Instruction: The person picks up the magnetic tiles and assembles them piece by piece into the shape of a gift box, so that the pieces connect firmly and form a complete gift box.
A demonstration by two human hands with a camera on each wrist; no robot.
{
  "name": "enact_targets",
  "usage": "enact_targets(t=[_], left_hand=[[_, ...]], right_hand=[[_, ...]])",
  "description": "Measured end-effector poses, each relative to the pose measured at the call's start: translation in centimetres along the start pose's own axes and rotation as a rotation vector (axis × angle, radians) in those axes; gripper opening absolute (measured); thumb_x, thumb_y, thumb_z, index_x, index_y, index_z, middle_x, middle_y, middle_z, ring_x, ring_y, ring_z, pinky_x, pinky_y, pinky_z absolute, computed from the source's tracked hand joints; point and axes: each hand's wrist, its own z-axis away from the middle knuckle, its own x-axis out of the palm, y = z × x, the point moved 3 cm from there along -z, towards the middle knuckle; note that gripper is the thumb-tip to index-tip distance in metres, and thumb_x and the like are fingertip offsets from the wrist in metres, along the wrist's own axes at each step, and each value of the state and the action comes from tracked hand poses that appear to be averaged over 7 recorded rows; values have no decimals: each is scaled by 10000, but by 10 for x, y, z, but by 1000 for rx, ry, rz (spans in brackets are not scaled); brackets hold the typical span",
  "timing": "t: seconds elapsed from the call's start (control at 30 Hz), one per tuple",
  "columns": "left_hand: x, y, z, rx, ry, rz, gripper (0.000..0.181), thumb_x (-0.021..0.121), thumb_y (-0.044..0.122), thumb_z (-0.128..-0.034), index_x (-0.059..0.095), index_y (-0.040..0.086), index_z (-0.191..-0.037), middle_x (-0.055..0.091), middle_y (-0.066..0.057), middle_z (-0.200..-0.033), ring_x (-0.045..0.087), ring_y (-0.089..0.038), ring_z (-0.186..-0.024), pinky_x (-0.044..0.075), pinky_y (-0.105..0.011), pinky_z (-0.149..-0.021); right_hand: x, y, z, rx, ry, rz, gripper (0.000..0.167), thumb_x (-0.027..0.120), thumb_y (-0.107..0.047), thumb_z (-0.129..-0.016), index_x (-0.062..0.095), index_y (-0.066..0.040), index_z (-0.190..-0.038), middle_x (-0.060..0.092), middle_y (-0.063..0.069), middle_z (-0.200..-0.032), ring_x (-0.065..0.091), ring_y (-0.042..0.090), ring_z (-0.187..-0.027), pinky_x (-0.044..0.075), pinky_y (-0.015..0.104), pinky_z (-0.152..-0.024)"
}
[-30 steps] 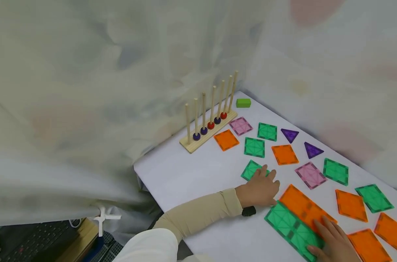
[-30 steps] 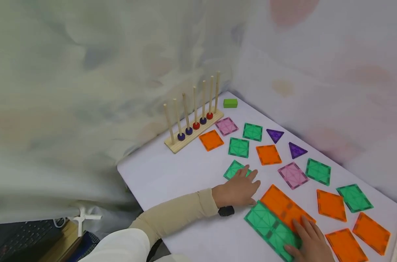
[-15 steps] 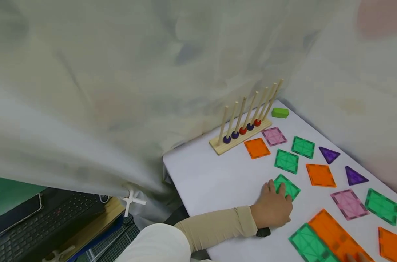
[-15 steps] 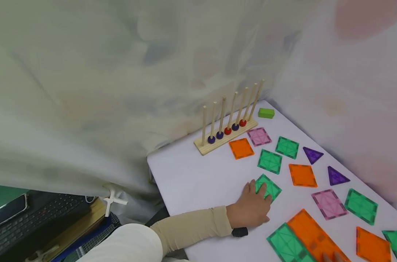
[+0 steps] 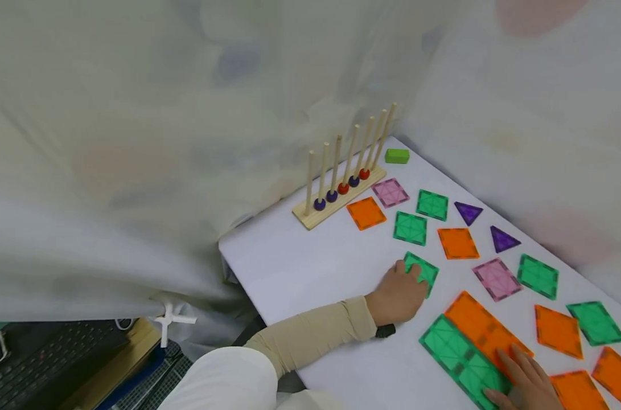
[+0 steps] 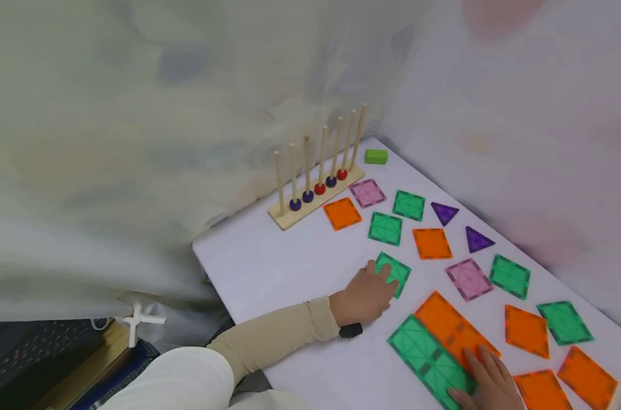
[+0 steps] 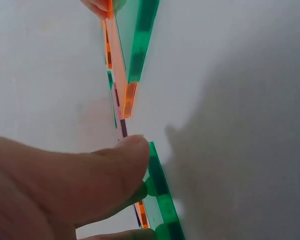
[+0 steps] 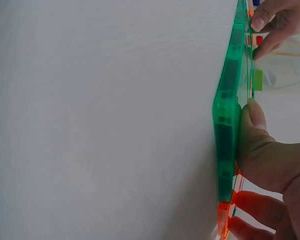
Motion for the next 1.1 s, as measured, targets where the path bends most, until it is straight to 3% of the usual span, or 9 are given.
enact_targets(t=[0.03,0.1,0.23,0.33,0.47,0.7,0.93,1.0,1.1], left_hand=[[1,-3,2,25,4,5,233,479,337,-997,666,231,-1087,549,-41,-1162,476,-205,-1033,422,-310,-878],[4,-11,4,57,-10,27,236,508,345,-986,669,226,-1111,553,-46,-1178,473,-210,-1060,426,-309,-870],[9,-40,14,5,-67,92,352,572,398,-951,627,211,-1244,518,-68,-1288,440,-242,-1141,437,-309,-888],[10,-61,24,-55,-94,163,417,590,383,-945,585,193,-1316,473,-97,-1346,415,-294,-1126,473,-289,-831],[10,-79,38,-110,-107,219,454,602,370,-940,569,170,-1347,461,-114,-1354,404,-315,-1110,482,-295,-800],[11,-77,41,-84,-115,266,489,606,380,-937,541,183,-1380,460,-105,-1394,394,-274,-1182,387,-342,-917],[13,-68,35,-55,-107,317,513,596,414,-935,518,213,-1400,397,-106,-1463,392,-295,-1104,413,-276,-827],[14,-72,33,-71,-106,368,521,590,405,-941,501,204,-1414,370,-117,-1490,391,-302,-1122,432,-293,-842],[11,-90,22,-149,-63,463,549,584,376,-951,456,172,-1444,290,-139,-1546,358,-349,-1271,420,-376,-1007]], right_hand=[[-2,-9,4,25,-37,-17,1041,605,-710,-758,408,107,-1372,290,420,-1383,294,594,-1160,304,724,-938],[-5,-28,12,29,3,-63,1047,602,-713,-749,398,86,-1395,284,387,-1417,269,570,-1204,292,728,-951],[-23,-62,-6,-74,97,-119,941,681,-585,-768,404,25,-1429,300,313,-1480,256,516,-1291,296,704,-988],[-30,-84,-23,-177,158,-140,846,738,-437,-782,414,-11,-1438,310,267,-1507,262,498,-1333,306,678,-1012],[-35,-104,-38,-251,185,-147,790,751,-367,-795,429,-41,-1439,309,217,-1533,255,465,-1372,327,643,-1032],[-41,-109,-41,-269,196,-115,775,766,-344,-787,451,-39,-1425,316,211,-1533,262,449,-1378,333,626,-1042],[-44,-101,-35,-250,182,-110,784,760,-350,-791,437,-36,-1434,302,213,-1539,253,453,-1379,327,627,-1045],[-43,-98,-33,-244,175,-111,789,757,-357,-791,435,-38,-1436,300,214,-1539,252,454,-1377,328,628,-1043],[-43,-94,-30,-233,175,-106,794,757,-369,-788,436,-43,-1437,302,213,-1539,254,458,-1375,329,633,-1037]])
